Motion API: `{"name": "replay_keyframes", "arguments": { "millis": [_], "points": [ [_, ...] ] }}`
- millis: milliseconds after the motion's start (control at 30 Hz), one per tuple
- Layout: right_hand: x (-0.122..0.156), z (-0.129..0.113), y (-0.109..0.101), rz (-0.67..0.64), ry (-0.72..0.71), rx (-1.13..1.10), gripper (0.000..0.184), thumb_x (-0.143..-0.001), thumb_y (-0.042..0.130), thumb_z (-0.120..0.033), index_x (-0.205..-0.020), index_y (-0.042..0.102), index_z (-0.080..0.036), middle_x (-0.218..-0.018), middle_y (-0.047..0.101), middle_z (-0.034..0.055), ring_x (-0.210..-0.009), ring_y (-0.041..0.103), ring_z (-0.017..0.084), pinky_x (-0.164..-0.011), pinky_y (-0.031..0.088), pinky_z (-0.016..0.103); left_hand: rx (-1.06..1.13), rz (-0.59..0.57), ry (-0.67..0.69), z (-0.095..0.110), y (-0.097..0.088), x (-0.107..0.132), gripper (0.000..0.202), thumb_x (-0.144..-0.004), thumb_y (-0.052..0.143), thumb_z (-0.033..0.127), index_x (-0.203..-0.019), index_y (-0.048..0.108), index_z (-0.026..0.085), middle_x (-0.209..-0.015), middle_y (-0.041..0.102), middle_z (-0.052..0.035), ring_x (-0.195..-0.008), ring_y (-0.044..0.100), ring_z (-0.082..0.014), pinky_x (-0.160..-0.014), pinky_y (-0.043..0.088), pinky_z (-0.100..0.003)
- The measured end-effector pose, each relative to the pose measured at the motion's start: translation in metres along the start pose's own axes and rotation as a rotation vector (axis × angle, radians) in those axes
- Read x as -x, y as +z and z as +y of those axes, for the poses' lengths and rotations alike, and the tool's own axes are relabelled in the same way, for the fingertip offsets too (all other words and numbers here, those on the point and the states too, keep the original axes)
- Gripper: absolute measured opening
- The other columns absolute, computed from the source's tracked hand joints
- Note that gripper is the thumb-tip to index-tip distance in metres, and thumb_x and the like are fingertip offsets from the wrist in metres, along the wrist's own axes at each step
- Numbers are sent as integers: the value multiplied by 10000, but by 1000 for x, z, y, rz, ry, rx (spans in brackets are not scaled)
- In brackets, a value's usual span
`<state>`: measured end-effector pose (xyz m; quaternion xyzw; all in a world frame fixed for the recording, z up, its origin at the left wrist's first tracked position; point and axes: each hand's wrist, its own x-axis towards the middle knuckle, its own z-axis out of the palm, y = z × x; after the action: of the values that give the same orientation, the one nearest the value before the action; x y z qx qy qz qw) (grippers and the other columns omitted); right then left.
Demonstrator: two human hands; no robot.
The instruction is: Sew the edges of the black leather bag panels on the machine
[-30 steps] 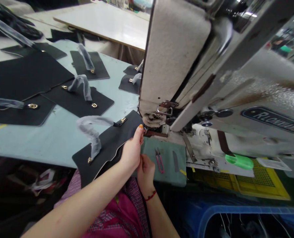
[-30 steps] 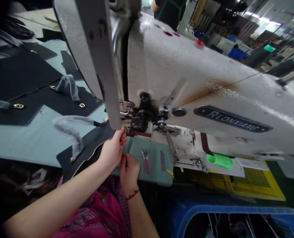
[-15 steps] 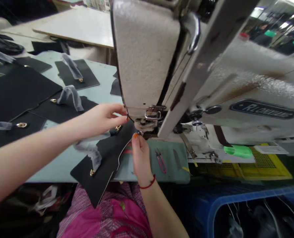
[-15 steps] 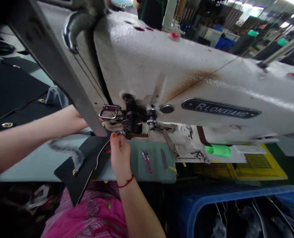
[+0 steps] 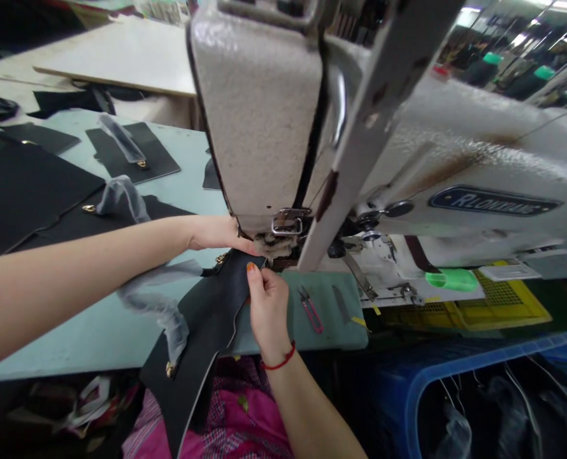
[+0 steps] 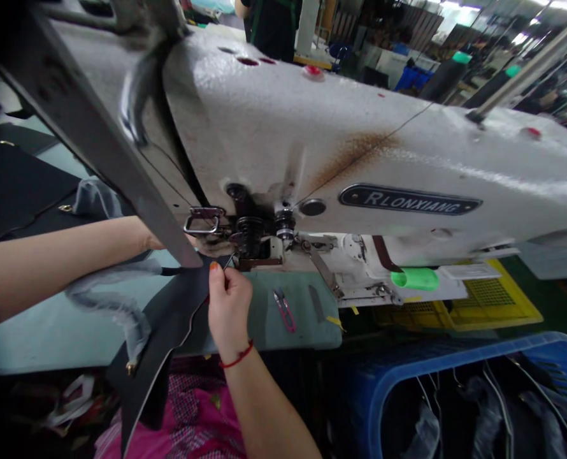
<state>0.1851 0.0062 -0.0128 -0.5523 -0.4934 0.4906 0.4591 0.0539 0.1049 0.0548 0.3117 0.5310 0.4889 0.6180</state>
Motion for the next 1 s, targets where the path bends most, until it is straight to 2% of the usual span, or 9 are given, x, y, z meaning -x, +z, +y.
{"name": "replay_keyframes", "arguments": {
  "millis": [67, 167, 333, 433, 500, 633, 767, 867, 1000],
  "points": [
    [1, -5, -8, -22, -5, 23, 450, -900, 494, -451, -556, 389, -182, -549, 320, -45, -546, 291, 87, -496, 209, 235, -76, -107, -107, -9, -6, 0, 298, -451, 721, -163, -613, 693, 86, -543, 652, -50, -573, 655, -238, -542, 537, -334],
    [-1, -9, -20, -86, 45, 1, 415, -883, 504, -447, -577, 451, -171, -566, 327, -40, -557, 303, 89, -494, 226, 224, -147, -210, -163, -25, -12, 6, 300, -474, 762, -112, -678, 734, 106, -662, 716, -78, -638, 676, -240, -567, 530, -300],
    [-12, -9, -38, -240, 118, -50, 397, -853, 550, -484, -626, 512, -161, -594, 397, -31, -563, 339, 89, -483, 251, 202, -146, -268, -48, -35, -10, 21, 396, -564, 838, 77, -942, 763, 168, -852, 743, -61, -853, 698, -242, -723, 547, -287],
    [-17, -12, -49, -329, 157, -69, 392, -850, 566, -507, -671, 554, -159, -596, 441, -28, -556, 372, 93, -481, 273, 196, -239, -303, 43, -37, -15, 22, 309, -643, 828, 228, -941, 761, 182, -861, 735, -62, -856, 683, -229, -760, 535, -291],
    [-19, -16, -57, -396, 178, -78, 377, -851, 581, -496, -686, 566, -157, -606, 458, -28, -554, 374, 91, -485, 278, 195, -316, -317, 64, -42, -27, 19, 243, -673, 810, 317, -870, 763, 181, -817, 724, -66, -799, 667, -218, -722, 527, -282],
    [-16, -24, -70, -449, 231, -48, 379, -839, 627, -472, -641, 543, -159, -583, 428, -44, -532, 326, 79, -478, 255, 194, -350, -286, 41, -54, -66, 17, 235, -660, 816, 404, -714, 746, 186, -725, 694, -64, -693, 611, -190, -637, 497, -257],
    [-5, -23, -78, -381, 279, -20, 378, -805, 663, -506, -664, 609, -159, -594, 504, -26, -564, 416, 106, -519, 335, 208, -172, -166, -1, -73, -100, 33, 243, -683, 814, 405, -706, 750, 172, -728, 687, -71, -677, 586, -160, -626, 485, -222],
    [6, -16, -82, -303, 296, 39, 390, -763, 698, -536, -657, 644, -164, -573, 537, -13, -558, 460, 130, -514, 360, 223, 87, -77, -44, -91, -109, 49, 255, -695, 817, 378, -783, 753, 148, -790, 708, -90, -700, 622, -159, -672, 518, -248],
    [16, -3, -86, -224, 331, 70, 361, -734, 735, -526, -673, 668, -177, -608, 591, 10, -564, 499, 150, -523, 389, 233, 353, 15, -64, -111, -102, 64, 270, -692, 821, 372, -782, 699, 148, -735, 678, -46, -618, 599, -120, -612, 493, -234]
  ]
}}
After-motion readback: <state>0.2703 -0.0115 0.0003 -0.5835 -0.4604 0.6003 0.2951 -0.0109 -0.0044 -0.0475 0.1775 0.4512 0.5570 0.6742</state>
